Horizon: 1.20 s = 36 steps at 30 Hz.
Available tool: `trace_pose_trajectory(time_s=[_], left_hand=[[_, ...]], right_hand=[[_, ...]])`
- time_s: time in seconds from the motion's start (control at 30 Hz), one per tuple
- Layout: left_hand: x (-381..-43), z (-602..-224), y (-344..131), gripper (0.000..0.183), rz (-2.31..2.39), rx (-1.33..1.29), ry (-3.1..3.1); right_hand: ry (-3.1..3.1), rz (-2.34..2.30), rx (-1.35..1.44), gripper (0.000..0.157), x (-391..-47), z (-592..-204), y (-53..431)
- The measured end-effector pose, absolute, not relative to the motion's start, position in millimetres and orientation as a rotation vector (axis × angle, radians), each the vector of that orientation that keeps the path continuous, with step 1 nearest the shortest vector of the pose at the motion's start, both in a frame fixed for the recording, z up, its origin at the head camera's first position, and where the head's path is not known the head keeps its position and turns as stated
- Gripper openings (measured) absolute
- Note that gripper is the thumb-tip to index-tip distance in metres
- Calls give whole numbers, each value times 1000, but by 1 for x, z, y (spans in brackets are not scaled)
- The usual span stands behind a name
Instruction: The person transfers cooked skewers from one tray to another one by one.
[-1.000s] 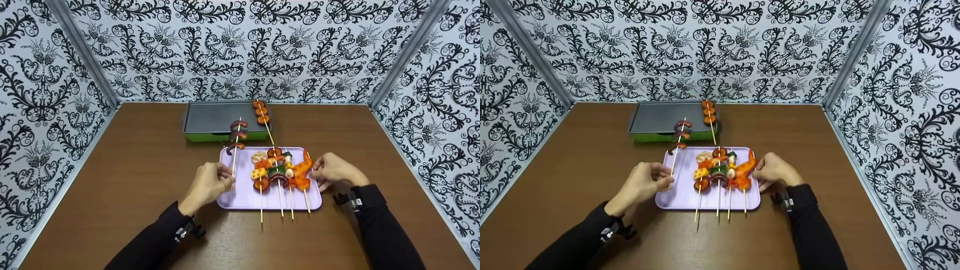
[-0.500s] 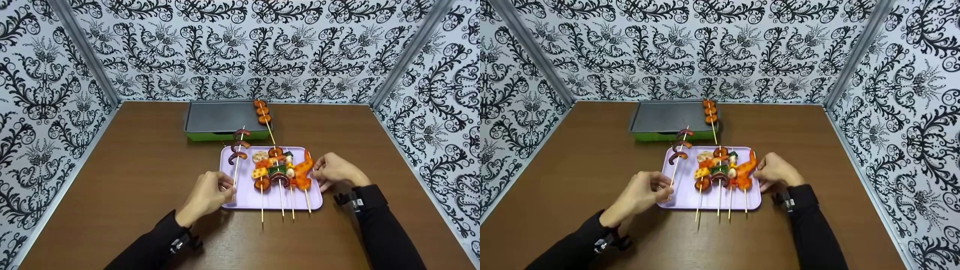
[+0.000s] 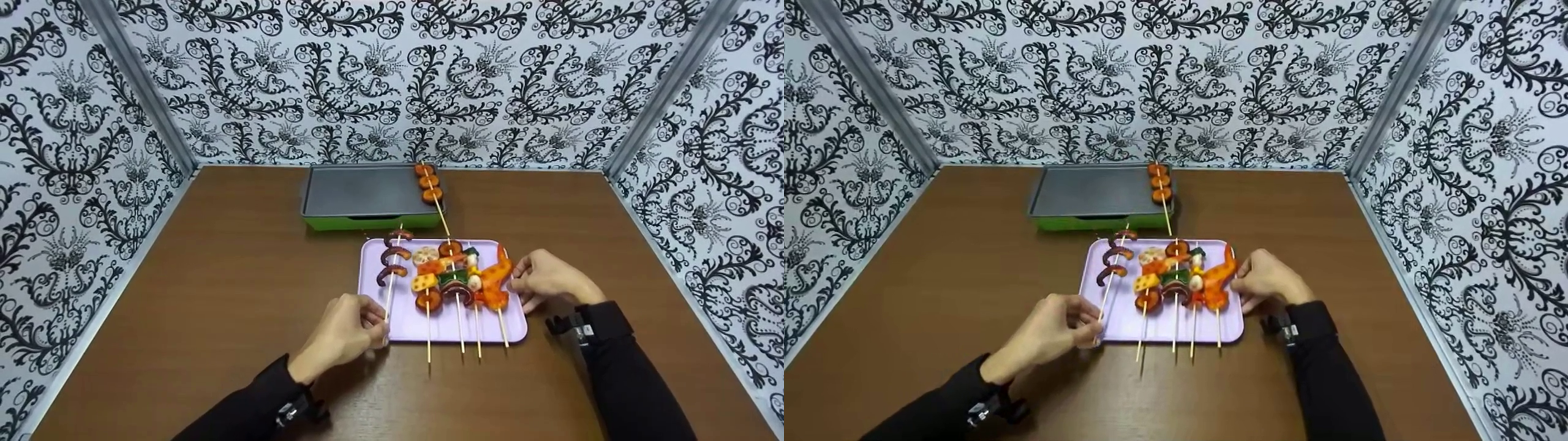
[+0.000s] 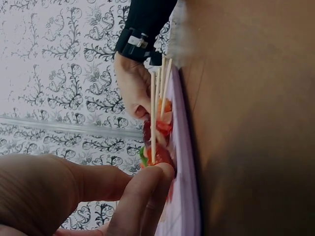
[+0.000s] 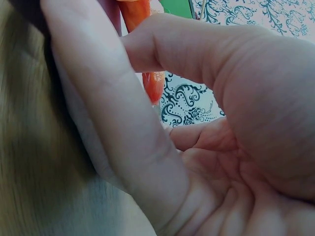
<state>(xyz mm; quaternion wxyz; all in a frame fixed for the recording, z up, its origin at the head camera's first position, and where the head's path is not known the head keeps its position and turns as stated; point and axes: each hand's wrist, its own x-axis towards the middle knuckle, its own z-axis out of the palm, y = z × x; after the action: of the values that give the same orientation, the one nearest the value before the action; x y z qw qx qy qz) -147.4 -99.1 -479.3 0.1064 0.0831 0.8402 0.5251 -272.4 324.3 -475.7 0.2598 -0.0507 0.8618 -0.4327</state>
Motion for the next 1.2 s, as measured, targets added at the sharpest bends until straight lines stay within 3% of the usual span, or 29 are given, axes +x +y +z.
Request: trace_pose_trajectory(time_s=[1.2], left_hand=[[-149, -488, -78, 14, 1687, 250, 2211]], right_hand=[[2322, -1187, -154, 25, -273, -476, 324]])
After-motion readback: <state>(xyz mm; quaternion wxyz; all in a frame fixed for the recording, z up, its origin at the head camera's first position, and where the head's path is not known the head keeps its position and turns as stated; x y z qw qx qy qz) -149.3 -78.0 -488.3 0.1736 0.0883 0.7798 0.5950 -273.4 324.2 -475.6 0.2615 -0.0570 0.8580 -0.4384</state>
